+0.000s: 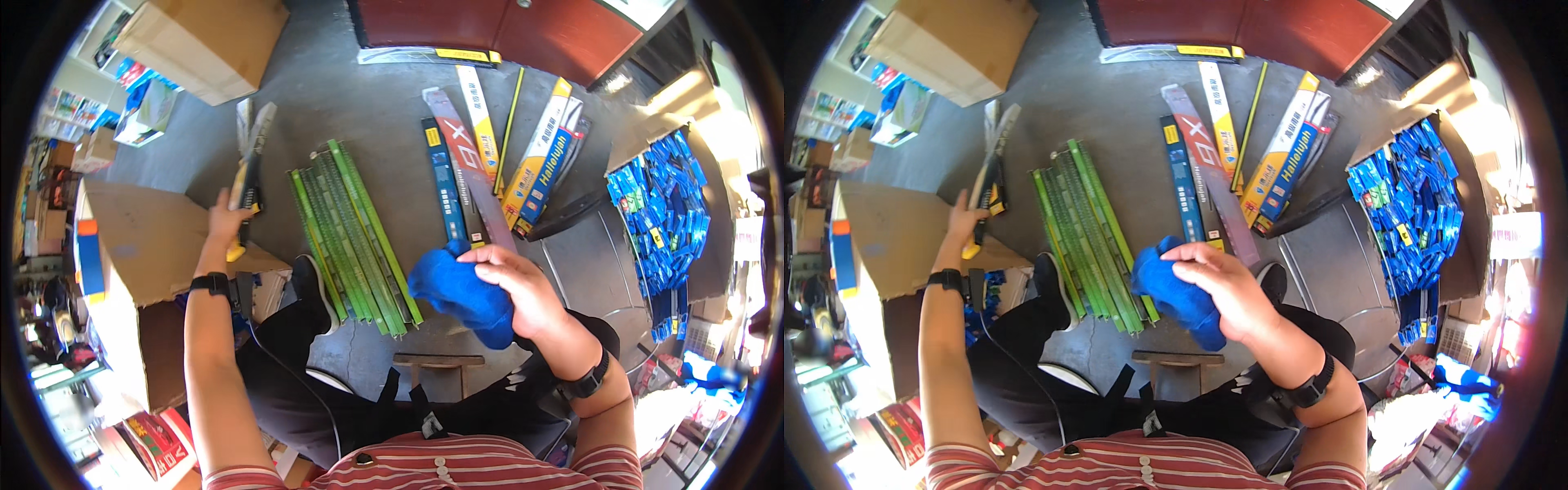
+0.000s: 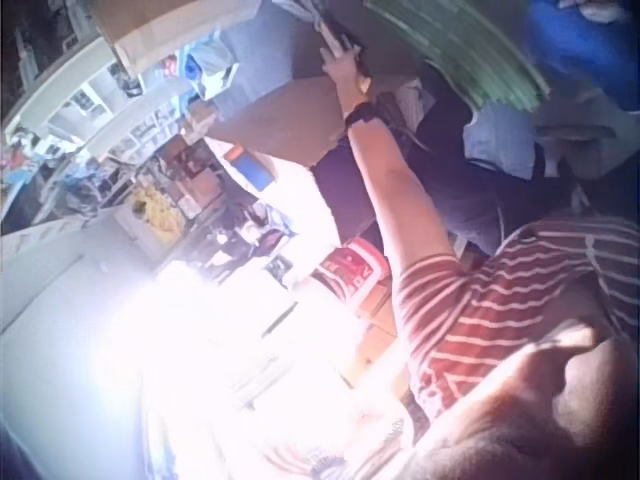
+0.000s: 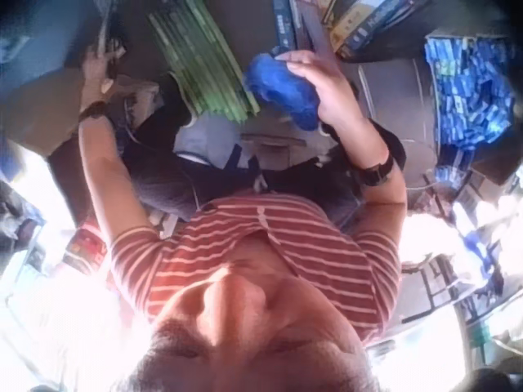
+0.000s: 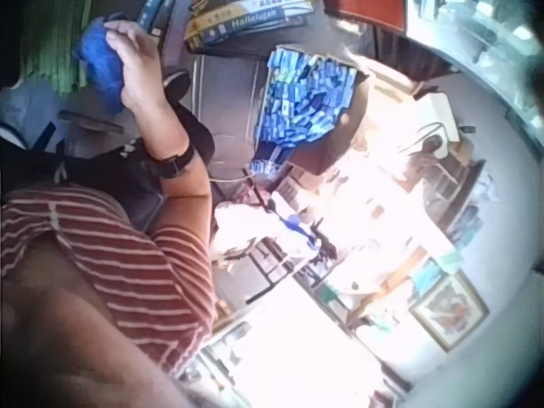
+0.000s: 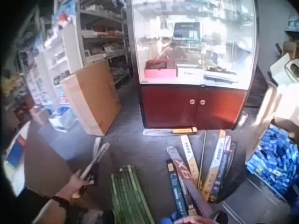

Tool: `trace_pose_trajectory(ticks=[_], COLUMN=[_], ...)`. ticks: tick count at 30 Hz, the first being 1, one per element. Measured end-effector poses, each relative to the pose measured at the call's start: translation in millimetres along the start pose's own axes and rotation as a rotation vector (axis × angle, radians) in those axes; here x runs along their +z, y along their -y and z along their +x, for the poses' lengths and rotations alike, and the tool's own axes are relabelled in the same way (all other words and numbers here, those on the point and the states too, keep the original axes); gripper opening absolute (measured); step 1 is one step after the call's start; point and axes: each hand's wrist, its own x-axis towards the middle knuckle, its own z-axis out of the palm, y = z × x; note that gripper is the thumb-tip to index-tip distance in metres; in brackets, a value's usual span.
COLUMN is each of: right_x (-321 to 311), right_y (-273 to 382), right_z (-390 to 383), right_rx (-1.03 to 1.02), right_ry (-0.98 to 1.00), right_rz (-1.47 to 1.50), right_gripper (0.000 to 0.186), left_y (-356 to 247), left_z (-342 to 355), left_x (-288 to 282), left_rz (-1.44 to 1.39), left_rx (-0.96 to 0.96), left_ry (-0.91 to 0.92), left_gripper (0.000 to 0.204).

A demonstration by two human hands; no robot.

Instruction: The person sits on a stool and uses a blue cloth to wipe and clean multiple packaged windshield wipers. They pick up each wiper, wipe it, and place it back on the floor.

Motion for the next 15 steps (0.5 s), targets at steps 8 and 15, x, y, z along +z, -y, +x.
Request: trace_pose_trajectory(ticks=[8, 15], right_x=[-7.7, -53.8], right_y=[15.1, 65.2], right_z=[-6.8, 67.2], right_rx=[0.071, 0.019], right_ry=[-0.051, -0.075], right_rz=[0.272, 0.185], right_gripper=[0.035, 0.039], left_y=[-78.8, -292.2], left_z=[52.8, -129.1], left_x=[91.0, 169.8], left_rz=[0.014, -1.227], left_rx=[0.170, 0.436], left_ry=[0.243, 1.513], left_gripper=[0.054, 0.079])
